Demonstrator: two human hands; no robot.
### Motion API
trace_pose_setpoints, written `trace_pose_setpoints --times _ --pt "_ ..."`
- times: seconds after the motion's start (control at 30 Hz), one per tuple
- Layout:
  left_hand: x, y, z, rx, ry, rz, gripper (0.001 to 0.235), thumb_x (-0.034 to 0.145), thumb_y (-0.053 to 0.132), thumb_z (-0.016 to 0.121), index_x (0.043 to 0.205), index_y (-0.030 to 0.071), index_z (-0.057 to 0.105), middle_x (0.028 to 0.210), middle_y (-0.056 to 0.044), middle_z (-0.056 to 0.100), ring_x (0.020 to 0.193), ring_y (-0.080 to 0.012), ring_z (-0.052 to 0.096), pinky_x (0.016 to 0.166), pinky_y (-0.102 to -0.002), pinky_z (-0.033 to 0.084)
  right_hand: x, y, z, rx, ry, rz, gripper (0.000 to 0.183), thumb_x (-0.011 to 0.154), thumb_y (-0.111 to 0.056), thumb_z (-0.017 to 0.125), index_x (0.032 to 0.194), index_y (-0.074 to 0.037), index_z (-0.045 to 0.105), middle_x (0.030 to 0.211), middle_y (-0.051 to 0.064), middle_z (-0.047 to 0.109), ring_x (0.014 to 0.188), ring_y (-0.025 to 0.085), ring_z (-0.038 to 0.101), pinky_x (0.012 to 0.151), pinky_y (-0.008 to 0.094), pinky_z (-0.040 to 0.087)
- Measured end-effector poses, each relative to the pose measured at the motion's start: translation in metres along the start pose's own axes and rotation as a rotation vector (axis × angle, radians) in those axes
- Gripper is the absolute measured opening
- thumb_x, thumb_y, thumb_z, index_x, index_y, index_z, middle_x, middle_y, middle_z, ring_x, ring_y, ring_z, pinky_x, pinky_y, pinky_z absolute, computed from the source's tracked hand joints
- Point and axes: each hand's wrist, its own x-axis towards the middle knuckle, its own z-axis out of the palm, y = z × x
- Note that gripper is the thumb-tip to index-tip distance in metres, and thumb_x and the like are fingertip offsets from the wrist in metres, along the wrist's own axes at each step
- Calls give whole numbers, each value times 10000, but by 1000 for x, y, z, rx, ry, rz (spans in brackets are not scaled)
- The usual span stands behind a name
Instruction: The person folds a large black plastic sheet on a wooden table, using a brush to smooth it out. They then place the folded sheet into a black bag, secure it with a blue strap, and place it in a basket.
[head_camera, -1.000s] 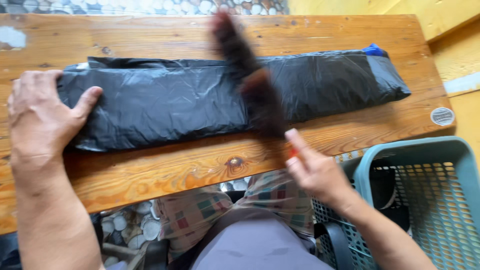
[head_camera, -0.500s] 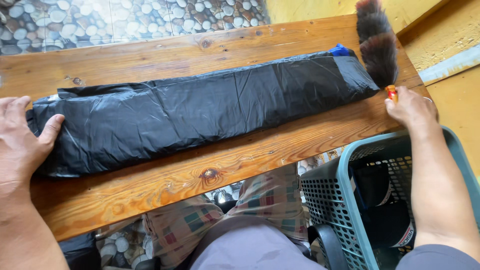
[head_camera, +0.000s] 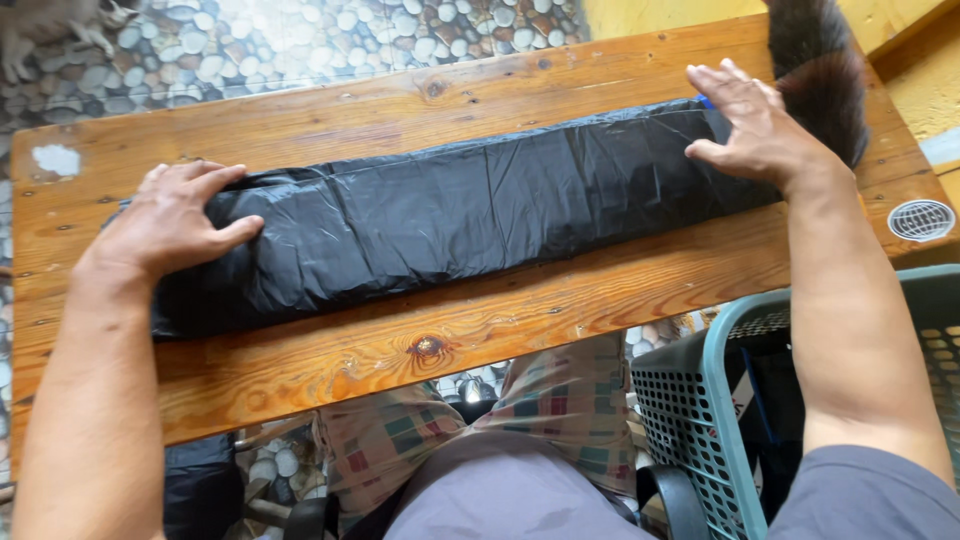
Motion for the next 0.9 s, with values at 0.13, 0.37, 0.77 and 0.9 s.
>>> trace_pose_setpoints --times 0.13,0.37,0.77,0.9 --pt "16 -13 12 104 -18 9 823 831 562 623 1556 199 479 1409 -180 550 1379 -376 429 1198 -503 248 38 17 21 -51 -238 106 939 785 -371 606 1639 -285 226 1700 168 177 1594 225 119 1285 435 8" --pt "20 -16 10 64 -40 -41 654 793 478 689 1331 109 638 1330 -188 596 1310 -370 495 1136 -501 348 45 39 36 -224 -218 89 865 785 -521 603 1595 -311 384 1523 188 419 1531 295 255 1278 538 -69" --pt "-19 22 -19 -9 -256 -236 1013 714 748 643 1554 229 415 1549 -7 512 1452 -373 307 1143 -556 372 24 0 7 -267 -343 282 708 813 -566 714 1359 -143 558 1292 233 670 1384 396 404 1101 485 384" --pt "-15 12 -11 78 -222 -88 787 767 688 724 1327 148 607 1298 -152 686 1251 -433 554 1031 -482 429 23 8 4 -194 -308 309 646 811 -494 738 1410 -295 599 1374 104 662 1524 383 234 1217 445 259"
